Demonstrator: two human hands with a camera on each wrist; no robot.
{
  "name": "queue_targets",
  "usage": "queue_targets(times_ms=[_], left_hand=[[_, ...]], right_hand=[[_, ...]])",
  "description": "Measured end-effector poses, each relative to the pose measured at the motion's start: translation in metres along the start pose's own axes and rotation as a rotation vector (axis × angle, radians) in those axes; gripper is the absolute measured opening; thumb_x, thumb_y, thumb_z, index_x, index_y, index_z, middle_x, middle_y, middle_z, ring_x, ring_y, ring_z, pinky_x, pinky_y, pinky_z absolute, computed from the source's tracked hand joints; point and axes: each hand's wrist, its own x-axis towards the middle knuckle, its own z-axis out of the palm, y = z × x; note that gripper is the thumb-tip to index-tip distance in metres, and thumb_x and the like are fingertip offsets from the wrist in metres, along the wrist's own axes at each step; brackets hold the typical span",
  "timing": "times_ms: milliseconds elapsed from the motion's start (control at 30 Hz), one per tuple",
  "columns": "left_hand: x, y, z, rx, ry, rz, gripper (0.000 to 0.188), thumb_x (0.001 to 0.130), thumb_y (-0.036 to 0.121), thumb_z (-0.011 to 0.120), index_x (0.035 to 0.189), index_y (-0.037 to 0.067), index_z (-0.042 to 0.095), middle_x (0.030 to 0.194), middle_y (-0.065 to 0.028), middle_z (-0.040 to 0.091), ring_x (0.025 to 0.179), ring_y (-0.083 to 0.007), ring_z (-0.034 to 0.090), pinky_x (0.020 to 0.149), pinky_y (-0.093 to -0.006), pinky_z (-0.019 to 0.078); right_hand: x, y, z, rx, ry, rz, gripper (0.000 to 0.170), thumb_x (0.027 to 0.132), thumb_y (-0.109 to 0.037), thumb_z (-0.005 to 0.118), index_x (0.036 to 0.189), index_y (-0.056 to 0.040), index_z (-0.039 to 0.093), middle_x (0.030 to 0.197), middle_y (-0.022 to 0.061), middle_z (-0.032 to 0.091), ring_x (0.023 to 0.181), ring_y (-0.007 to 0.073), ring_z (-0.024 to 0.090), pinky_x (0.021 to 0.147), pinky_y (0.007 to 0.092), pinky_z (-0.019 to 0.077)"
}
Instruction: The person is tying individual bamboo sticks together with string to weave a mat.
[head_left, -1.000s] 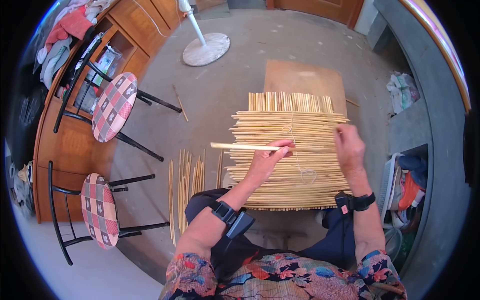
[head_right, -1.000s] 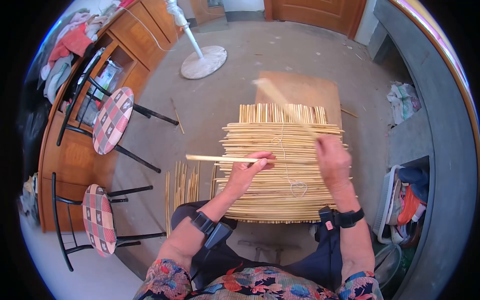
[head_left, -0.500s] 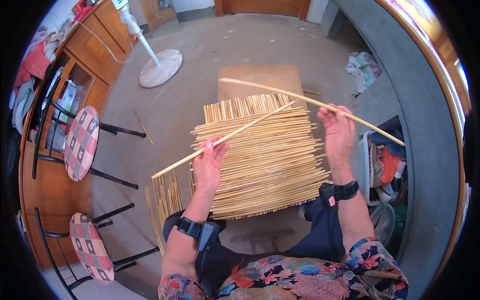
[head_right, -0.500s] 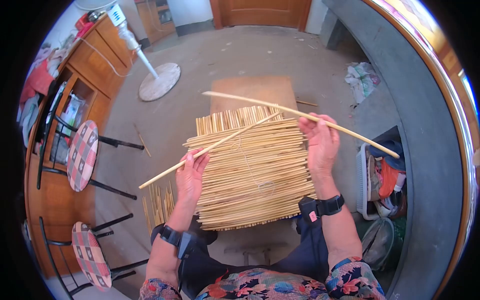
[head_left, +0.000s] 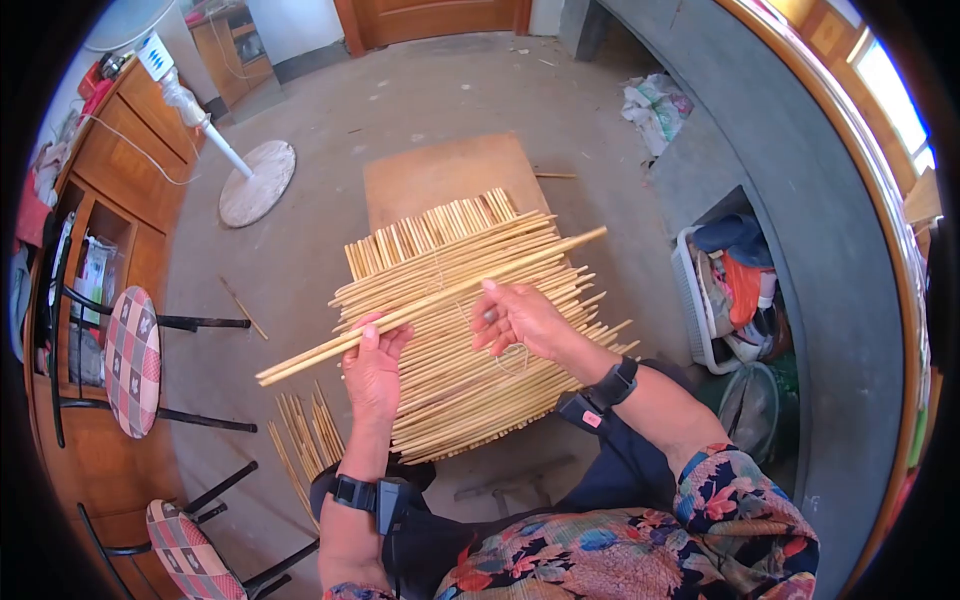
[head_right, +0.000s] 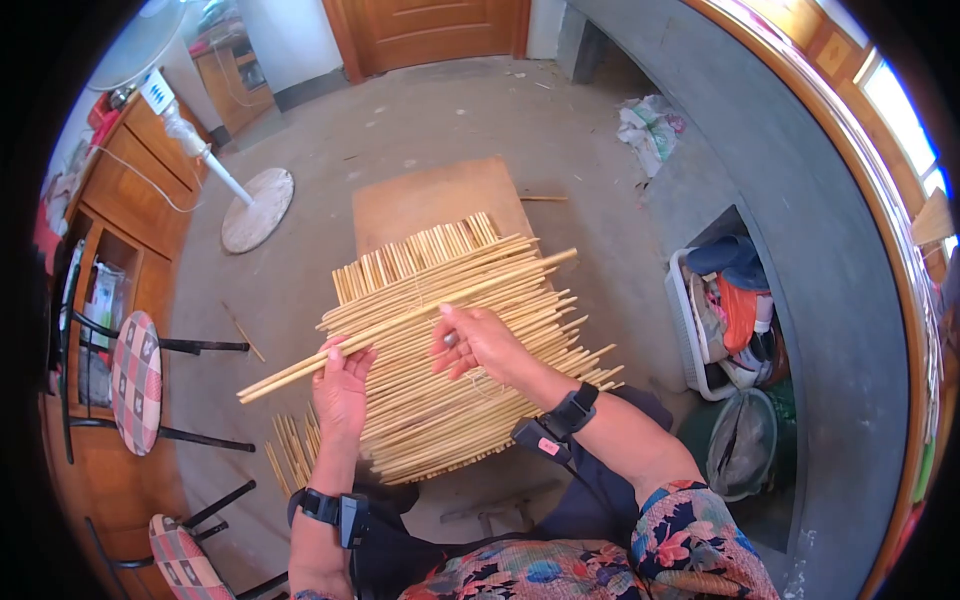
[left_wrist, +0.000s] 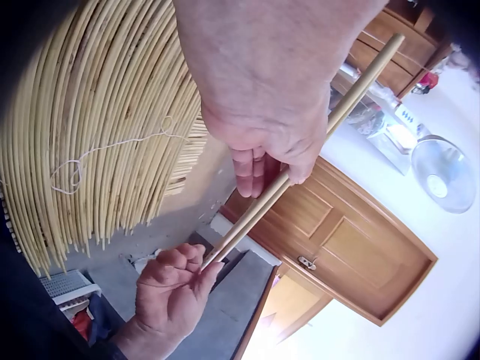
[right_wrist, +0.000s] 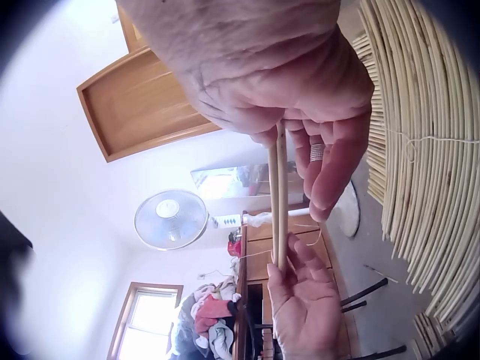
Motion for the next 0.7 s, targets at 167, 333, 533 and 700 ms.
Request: queue_targets(times_ms=[167, 333, 533, 700], left_hand=[[0.001, 0.008, -0.003, -0.031, 0.002, 0.026, 0.021, 0.086, 0.015, 0.053, 0.101, 0.001, 0.053, 0.093, -0.0129, 0.058, 0.087, -0.0235, 0.058, 0.081, -0.0363, 0.0501], [-0.002, 0.002, -0.002, -0.069, -0.006, -0.071, 0.022, 0.084, 0.014, 0.053, 0.101, 0.001, 0.053, 0.097, -0.0138, 0.057, 0.088, -0.0241, 0.058, 0.08, -0.0365, 0.0507], [0.0, 0.0, 0.002, -0.091, 0.017, -0.036, 0.022, 0.083, 0.012, 0.054, 0.102, 0.0, 0.053, 0.101, -0.0162, 0.056, 0.09, -0.024, 0.057, 0.081, -0.0366, 0.0509], [0.001, 0.003, 0.0, -0.083, -0.042, -0.043, 0.02, 0.084, 0.011, 0.054, 0.101, 0.001, 0.053, 0.101, -0.014, 0.057, 0.094, -0.0231, 0.056, 0.086, -0.0355, 0.0488]], right_hand=[[0.0, 0.005, 0.001, 0.028, 0.086, -0.143, 0.029, 0.087, -0.027, 0.053, 0.096, 0.0004, 0.052, 0.082, 0.0094, 0.057, 0.072, 0.0192, 0.061, 0.057, 0.0267, 0.0517], [0.003, 0.005, -0.014, 0.272, 0.122, -0.255, 0.029, 0.086, -0.023, 0.055, 0.103, -0.0006, 0.052, 0.085, 0.0076, 0.058, 0.073, 0.0176, 0.061, 0.06, 0.0261, 0.0516], [0.0, 0.004, -0.015, 0.365, 0.144, -0.246, 0.025, 0.086, -0.02, 0.055, 0.103, -0.0015, 0.053, 0.083, 0.0061, 0.058, 0.071, 0.0152, 0.06, 0.059, 0.0248, 0.0505], [0.002, 0.003, -0.02, 0.388, 0.171, -0.324, 0.024, 0.088, -0.022, 0.052, 0.102, -0.0028, 0.055, 0.078, 0.0036, 0.057, 0.067, 0.012, 0.056, 0.058, 0.0226, 0.0476]])
